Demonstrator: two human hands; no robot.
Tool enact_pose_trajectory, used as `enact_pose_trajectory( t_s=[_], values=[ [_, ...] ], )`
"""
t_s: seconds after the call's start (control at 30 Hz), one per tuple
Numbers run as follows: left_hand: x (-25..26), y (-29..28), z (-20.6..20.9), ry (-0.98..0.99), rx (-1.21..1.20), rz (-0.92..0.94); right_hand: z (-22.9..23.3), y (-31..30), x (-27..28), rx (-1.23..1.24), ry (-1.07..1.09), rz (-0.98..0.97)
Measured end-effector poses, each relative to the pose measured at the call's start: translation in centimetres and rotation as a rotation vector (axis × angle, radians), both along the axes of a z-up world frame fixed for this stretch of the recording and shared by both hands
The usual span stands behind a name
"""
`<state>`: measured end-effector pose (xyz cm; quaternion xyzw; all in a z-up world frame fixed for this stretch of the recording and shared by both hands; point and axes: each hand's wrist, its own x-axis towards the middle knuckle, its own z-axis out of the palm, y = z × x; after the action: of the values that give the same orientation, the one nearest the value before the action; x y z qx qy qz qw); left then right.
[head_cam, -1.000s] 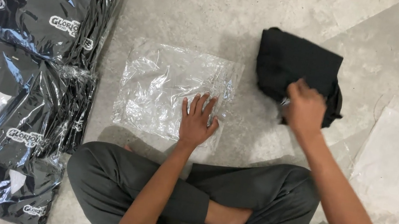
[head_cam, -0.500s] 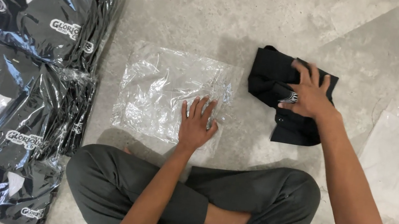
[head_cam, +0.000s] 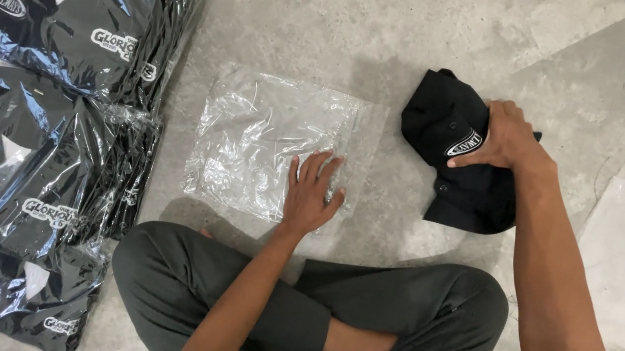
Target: Folding black shirts and packaging them into clear plastic bags.
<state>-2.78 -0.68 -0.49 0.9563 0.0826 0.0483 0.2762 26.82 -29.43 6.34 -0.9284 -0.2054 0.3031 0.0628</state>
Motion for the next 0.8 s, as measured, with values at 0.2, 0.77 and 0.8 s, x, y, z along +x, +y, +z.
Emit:
enact_pose_trajectory(
  t_s=[0.2, 0.77, 0.8],
  values=[
    [-0.6, 1.1, 1.3, 0.044, -0.245, -0.065, 3.8, 0.4, -2.1, -0.012, 0.183, -0.167],
    [1.3, -1.0, 4.6, 0.341, 0.099, -0.229, 6.6, 1.8, -8.6, 0.218, 0.128, -0.424],
    [0.9, -1.6, 4.8, 0.293, 0.077, -0.211, 7.6, 2.3, -9.3, 0.291, 0.114, -0.461]
  ],
)
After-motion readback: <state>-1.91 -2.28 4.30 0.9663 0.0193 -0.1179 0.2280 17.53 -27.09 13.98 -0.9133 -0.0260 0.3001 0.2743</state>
